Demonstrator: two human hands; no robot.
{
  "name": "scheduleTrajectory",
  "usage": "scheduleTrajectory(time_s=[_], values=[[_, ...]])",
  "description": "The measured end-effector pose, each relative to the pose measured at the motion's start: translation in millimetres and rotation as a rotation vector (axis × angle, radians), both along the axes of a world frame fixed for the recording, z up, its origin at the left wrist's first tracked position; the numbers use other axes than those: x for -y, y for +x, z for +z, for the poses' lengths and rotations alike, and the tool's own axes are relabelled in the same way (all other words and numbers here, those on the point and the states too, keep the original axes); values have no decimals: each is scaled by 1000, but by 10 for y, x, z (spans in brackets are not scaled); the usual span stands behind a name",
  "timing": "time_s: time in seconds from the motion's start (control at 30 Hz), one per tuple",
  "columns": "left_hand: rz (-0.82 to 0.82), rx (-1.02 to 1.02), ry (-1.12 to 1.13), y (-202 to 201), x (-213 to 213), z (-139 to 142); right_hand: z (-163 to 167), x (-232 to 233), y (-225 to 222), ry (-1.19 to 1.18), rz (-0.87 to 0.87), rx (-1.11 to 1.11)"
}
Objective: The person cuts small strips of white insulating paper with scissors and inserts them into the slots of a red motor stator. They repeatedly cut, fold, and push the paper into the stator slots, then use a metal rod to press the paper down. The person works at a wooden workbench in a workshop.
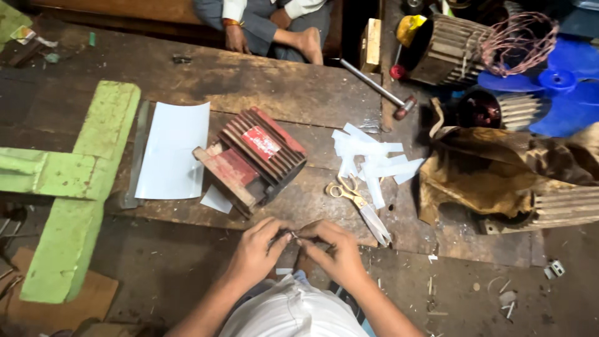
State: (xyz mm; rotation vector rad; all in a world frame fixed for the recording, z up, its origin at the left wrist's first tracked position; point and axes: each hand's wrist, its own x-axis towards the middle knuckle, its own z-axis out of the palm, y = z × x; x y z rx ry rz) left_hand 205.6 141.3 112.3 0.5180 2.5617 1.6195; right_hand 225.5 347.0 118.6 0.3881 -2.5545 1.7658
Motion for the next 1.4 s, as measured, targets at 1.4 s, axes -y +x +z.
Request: scheduleTrajectory(time_s=[1.4], values=[[-112, 348, -80, 57, -686, -748, -1050, -341, 478, -280, -429, 337]])
